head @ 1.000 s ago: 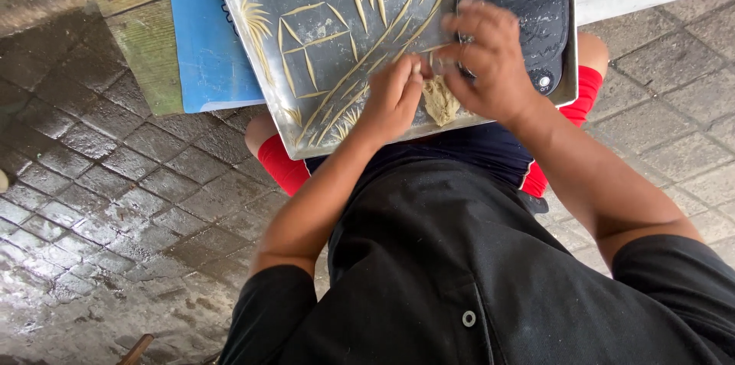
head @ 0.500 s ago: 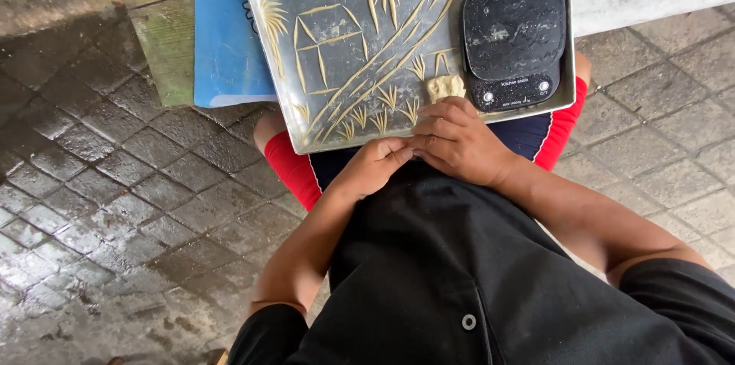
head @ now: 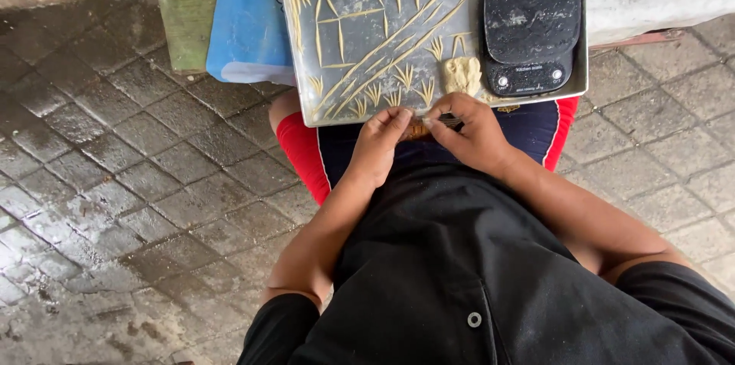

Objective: The person is creating a decorative scene on a tray by rolling small pieces of dough into very thin strands and carefully placing them to form patterns like palm trees and a house.

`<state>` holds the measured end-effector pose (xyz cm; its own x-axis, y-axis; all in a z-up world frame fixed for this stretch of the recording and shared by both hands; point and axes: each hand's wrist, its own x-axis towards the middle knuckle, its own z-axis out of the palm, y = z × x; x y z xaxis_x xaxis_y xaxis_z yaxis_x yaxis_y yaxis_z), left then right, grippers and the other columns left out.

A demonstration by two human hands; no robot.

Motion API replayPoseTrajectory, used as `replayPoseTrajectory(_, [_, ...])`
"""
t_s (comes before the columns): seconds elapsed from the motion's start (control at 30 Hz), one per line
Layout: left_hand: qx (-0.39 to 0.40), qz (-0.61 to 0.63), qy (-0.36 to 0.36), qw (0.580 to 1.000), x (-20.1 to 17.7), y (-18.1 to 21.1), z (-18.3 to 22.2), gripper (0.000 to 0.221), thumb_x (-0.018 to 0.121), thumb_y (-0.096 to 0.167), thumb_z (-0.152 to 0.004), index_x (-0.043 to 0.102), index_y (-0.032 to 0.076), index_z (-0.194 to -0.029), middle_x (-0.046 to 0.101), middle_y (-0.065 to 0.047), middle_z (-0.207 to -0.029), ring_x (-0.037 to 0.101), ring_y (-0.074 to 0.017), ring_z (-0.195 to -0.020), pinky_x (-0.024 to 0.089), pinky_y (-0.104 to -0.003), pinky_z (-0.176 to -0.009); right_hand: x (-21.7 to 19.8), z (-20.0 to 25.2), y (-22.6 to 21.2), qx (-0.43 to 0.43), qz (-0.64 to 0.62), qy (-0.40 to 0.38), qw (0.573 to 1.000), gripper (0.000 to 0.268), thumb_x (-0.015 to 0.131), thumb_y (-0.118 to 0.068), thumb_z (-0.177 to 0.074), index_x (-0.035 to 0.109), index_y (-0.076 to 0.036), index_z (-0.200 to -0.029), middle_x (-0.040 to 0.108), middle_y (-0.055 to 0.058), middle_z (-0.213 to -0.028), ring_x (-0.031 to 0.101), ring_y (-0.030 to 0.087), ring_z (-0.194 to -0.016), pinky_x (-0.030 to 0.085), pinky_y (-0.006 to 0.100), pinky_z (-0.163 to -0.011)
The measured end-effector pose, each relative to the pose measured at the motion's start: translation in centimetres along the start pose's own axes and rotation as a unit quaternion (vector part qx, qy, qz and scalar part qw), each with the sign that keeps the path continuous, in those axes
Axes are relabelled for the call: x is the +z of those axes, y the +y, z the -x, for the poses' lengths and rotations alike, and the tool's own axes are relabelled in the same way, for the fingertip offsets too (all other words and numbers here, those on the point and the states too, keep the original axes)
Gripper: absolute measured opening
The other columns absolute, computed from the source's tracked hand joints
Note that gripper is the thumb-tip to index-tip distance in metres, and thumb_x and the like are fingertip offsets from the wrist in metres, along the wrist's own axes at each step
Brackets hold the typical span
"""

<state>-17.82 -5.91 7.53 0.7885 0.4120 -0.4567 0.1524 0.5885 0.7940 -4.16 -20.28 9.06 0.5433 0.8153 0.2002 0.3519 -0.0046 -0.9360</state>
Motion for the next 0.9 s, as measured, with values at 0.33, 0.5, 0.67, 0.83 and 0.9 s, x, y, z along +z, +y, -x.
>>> replayPoseTrajectory(0.33, [0.057,0.340,-0.124,0.930,-0.8,1.7,-1.9,0.015,0.040,0.028,-0.112,0.050,0.017,-0.106,0.068,-0.005,-0.109,0.062,-0.0197,-0.108,0.045,-0.031,-0.099,5.8,-3.4,-7.5,-0.220,0.215,0.037,0.951,0.009,0.068,-0.002,-0.089,0.065,-0.005,-0.082,0.061,0.010,-0.078,0.061,0.031,-0.078,0.043,0.043,-0.075])
replayPoseTrajectory(0.5, [0.093,0.305,-0.118,0.940,-1.1,2.5,-2.3,0.015,0.044,0.029,-0.112,0.052,0.018,-0.106,0.069,0.000,-0.098,0.067,-0.0186,-0.105,0.050,-0.031,-0.101,6.1,-4.1,-7.4,-0.283,0.253,0.104,0.919,0.015,0.062,-0.013,-0.100,0.070,-0.011,-0.087,0.066,0.003,-0.089,0.062,0.027,-0.086,0.043,0.047,-0.087])
replayPoseTrajectory(0.67, [0.086,0.333,-0.086,0.935,-2.3,-1.0,-2.4,0.012,0.057,0.027,-0.107,0.060,0.017,-0.113,0.071,0.001,-0.100,0.066,-0.0176,-0.106,0.052,-0.031,-0.099,6.3,-2.7,-6.1,-0.244,0.227,0.074,0.940,0.010,0.070,-0.014,-0.095,0.072,-0.013,-0.086,0.067,0.003,-0.089,0.060,0.026,-0.084,0.043,0.044,-0.083])
replayPoseTrajectory(0.83, [0.072,0.342,-0.056,0.935,-3.4,-3.7,-2.0,0.003,0.062,0.016,-0.102,0.063,0.017,-0.105,0.071,0.001,-0.101,0.065,-0.0192,-0.107,0.051,-0.033,-0.098,7.1,-1.2,-4.7,-0.188,0.192,0.051,0.962,0.008,0.077,-0.011,-0.086,0.070,-0.011,-0.082,0.068,0.005,-0.084,0.061,0.028,-0.080,0.042,0.042,-0.075])
replayPoseTrajectory(0.9, [0.082,0.343,-0.069,0.933,-3.5,-4.0,-1.7,0.008,0.060,0.009,-0.101,0.062,0.016,-0.104,0.070,0.000,-0.101,0.062,-0.0197,-0.106,0.051,-0.034,-0.097,7.4,-0.9,-4.1,-0.182,0.198,0.051,0.962,0.012,0.075,-0.012,-0.087,0.067,-0.011,-0.079,0.065,0.004,-0.081,0.062,0.028,-0.081,0.043,0.041,-0.077])
